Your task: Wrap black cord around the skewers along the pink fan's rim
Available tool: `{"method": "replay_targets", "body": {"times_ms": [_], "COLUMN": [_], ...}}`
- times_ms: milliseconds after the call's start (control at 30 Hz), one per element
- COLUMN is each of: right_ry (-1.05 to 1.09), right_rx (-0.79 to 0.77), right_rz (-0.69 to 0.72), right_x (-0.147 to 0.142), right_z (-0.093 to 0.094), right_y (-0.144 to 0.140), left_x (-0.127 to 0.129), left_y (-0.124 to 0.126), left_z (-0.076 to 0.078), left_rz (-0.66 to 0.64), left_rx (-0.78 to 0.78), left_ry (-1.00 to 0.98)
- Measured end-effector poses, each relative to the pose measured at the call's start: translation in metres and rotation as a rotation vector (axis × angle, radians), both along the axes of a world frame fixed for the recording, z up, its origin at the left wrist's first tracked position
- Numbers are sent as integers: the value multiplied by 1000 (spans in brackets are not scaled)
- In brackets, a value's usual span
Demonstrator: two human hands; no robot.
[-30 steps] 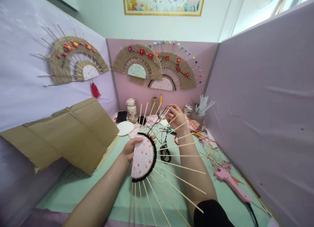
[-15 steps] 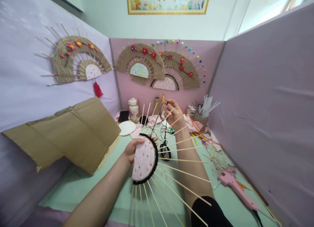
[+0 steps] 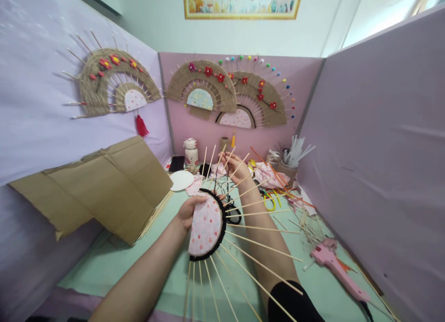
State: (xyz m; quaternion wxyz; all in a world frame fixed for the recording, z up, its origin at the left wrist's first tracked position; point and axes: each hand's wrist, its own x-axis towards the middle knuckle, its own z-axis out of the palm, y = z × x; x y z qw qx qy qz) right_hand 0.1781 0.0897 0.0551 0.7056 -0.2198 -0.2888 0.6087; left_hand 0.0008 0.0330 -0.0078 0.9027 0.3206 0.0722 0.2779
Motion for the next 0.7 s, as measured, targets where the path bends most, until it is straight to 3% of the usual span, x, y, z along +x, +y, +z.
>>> {"method": "replay_targets", "body": {"times_ms": [367,533,700], "right_ry": [-83,-104,-134], "right_rx": [-34,-94,-127], "right_rz": [-23,-16,-12], "right_x": [-35,-40,-44], "right_z": [-41,-49,-51], "right_y": [13,10,7], "left_x": [0,0,4], "left_y": [1,-1,1], "left_z": [-3,0,-4], "left_rz": [136,154,151], "left_rx": [59,74,-30], "left_ry": [103,127,96]}}
